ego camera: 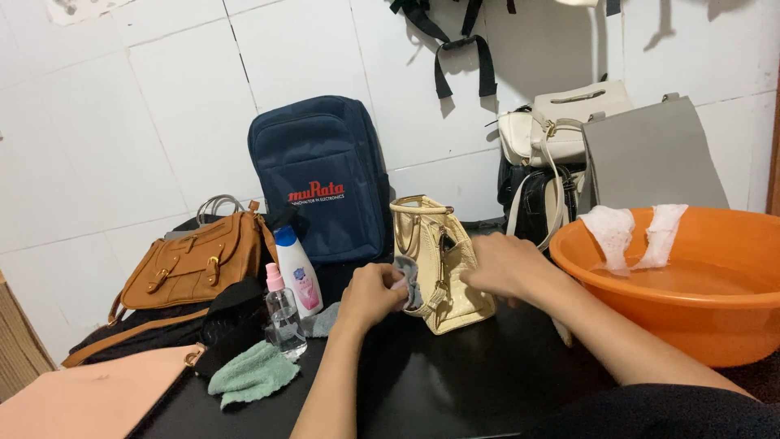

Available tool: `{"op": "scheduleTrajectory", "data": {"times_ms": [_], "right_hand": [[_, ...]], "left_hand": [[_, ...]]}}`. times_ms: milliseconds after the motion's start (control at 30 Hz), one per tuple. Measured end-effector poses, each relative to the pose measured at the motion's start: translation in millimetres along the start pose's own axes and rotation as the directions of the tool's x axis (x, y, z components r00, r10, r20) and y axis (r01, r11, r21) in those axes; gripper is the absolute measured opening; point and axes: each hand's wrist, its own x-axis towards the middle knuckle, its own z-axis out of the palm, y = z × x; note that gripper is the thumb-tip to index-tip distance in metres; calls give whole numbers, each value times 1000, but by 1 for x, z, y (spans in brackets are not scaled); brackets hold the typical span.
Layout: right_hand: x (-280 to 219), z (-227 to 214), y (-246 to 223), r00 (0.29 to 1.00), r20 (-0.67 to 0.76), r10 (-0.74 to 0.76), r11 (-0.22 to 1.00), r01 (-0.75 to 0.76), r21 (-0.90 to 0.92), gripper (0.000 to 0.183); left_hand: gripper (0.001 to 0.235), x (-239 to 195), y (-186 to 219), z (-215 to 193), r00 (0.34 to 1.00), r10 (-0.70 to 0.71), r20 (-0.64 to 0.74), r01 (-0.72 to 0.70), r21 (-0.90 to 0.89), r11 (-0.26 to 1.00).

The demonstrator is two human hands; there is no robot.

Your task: The person sprays a cleaning solution onto a small cream-colored handbag and wipes the exterior and interior surfaces with a cloth. The person rotates the bag to clean different sides and the inside lining, then places the bag back on the table.

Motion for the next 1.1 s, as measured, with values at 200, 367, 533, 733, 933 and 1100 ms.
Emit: {"op": "scheduleTrajectory", "data": {"times_ms": [200, 367, 533, 733, 933, 1100], "right_hand": [[-14, 8, -1, 990, 130, 50, 999, -51, 5, 44], [16, 33, 25, 1000, 5, 11, 995, -12, 94, 44], [39, 56, 41, 990, -94, -106, 967, 124, 224, 35], [19, 48, 27, 999, -45, 7, 977, 3, 212, 45], [45, 64, 41, 995, -97, 17, 1000, -16, 12, 37], [44, 57, 35, 993, -119, -25, 999, 22, -26, 37]], "left_hand": [[27, -14, 21, -14, 997, -7, -71, 8, 8, 1000], [26, -28, 39, -22, 979, 6, -206, -15, -42, 999], [26, -33, 47, -26, 868, 129, -480, -219, -138, 966], [25, -14, 36, 7, 790, 504, -350, -536, 5, 844], [19, -15, 44, 6, 799, 553, -238, -505, 234, 831], [27, -7, 37, -1, 833, 493, -253, -434, 256, 864]]}}
